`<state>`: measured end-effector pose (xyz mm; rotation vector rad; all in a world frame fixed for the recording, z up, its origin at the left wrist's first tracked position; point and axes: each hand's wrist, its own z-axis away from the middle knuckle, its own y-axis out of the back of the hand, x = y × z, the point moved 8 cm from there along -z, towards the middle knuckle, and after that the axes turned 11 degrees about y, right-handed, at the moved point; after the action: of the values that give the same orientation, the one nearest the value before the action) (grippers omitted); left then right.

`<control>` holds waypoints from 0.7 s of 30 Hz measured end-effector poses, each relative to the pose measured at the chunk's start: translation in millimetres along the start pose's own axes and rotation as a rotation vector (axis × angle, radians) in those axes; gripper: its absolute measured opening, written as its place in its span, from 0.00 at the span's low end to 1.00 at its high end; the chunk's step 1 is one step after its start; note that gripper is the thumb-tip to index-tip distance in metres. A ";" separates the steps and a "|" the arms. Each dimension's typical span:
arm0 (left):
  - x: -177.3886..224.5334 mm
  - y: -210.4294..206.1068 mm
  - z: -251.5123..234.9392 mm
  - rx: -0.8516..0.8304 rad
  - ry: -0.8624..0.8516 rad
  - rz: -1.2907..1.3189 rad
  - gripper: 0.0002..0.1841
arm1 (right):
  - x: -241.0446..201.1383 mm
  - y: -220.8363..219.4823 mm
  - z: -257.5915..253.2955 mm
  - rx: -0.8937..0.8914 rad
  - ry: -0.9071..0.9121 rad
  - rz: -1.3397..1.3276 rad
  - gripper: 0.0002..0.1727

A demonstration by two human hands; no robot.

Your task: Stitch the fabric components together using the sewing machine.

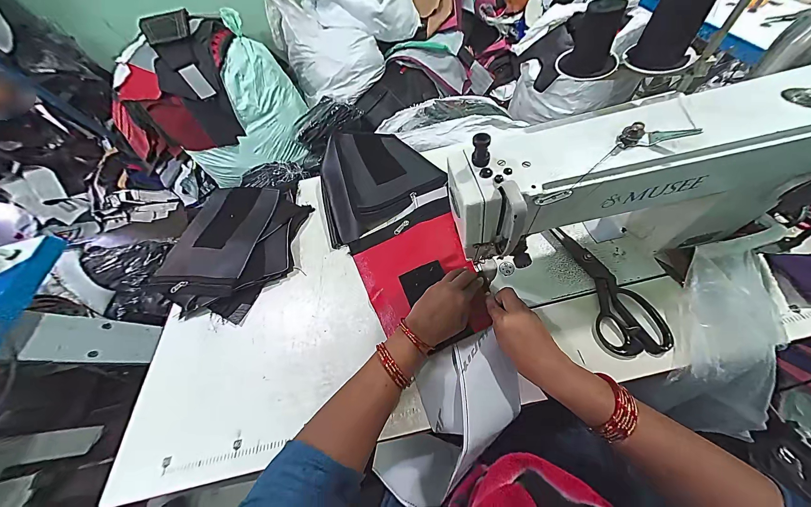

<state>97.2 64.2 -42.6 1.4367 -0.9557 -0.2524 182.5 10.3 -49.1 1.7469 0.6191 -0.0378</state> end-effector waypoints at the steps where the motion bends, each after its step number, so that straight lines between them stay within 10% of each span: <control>1: -2.9 0.4 -2.0 0.012 -0.008 0.013 0.18 | 1.1 -0.2 -2.4 -0.003 0.001 -0.011 0.16; 9: -19.4 5.4 -11.7 0.100 -0.098 0.038 0.15 | 9.6 -4.8 -20.9 -0.316 -0.141 -0.106 0.23; 21: -11.5 7.6 -13.8 0.115 -0.020 0.023 0.12 | 19.5 -5.0 -30.3 -0.330 -0.185 -0.216 0.22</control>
<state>96.5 83.1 -38.3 1.5298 -1.0162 -0.1971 188.1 46.1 -51.9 1.3366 0.6365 -0.2329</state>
